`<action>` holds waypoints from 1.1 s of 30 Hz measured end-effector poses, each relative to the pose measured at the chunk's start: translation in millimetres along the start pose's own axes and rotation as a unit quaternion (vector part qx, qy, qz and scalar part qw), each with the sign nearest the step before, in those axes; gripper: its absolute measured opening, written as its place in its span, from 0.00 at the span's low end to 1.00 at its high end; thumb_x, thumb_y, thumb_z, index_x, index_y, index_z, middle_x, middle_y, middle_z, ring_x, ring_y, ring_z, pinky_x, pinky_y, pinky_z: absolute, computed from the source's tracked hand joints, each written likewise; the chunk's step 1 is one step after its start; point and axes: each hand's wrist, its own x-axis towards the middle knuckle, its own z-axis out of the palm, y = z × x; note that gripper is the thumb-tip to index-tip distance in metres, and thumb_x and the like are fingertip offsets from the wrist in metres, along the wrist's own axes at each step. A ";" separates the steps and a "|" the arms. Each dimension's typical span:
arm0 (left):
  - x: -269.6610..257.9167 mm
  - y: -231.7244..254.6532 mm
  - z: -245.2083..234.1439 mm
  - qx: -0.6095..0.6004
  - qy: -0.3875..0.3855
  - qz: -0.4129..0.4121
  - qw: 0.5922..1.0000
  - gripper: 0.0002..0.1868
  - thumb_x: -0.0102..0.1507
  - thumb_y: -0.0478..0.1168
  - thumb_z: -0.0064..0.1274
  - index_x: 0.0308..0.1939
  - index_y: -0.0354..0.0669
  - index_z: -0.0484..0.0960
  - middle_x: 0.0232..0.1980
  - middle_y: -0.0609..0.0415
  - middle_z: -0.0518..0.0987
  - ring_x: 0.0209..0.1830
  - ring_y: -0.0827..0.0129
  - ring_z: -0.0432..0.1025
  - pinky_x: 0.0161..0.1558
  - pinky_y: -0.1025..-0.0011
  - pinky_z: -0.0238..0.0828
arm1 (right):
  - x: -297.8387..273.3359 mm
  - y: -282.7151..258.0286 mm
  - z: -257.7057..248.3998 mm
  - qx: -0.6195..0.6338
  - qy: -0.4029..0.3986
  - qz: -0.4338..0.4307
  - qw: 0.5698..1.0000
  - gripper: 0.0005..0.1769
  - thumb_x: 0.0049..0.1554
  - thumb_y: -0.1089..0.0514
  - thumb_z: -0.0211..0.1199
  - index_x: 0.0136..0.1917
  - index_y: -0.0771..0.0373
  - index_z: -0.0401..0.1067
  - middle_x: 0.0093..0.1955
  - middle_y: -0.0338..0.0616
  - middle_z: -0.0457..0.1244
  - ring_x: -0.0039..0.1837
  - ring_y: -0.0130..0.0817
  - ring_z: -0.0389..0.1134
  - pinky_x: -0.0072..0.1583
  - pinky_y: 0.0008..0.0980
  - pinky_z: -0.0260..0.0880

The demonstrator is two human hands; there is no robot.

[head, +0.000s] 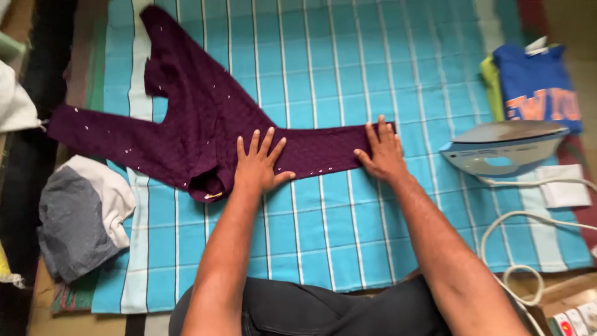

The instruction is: The person is ironing a purple shirt on a flat surface.

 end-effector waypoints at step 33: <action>-84.1 56.9 -51.1 -0.333 0.057 -0.160 0.928 0.45 0.58 0.51 0.63 0.77 0.51 0.61 0.78 0.41 0.61 0.79 0.40 0.51 0.72 0.45 0.53 | -102.6 187.0 -121.7 0.153 0.272 0.327 0.892 0.22 0.56 0.58 0.72 0.59 0.69 0.70 0.55 0.57 0.69 0.57 0.51 0.70 0.59 0.42 0.67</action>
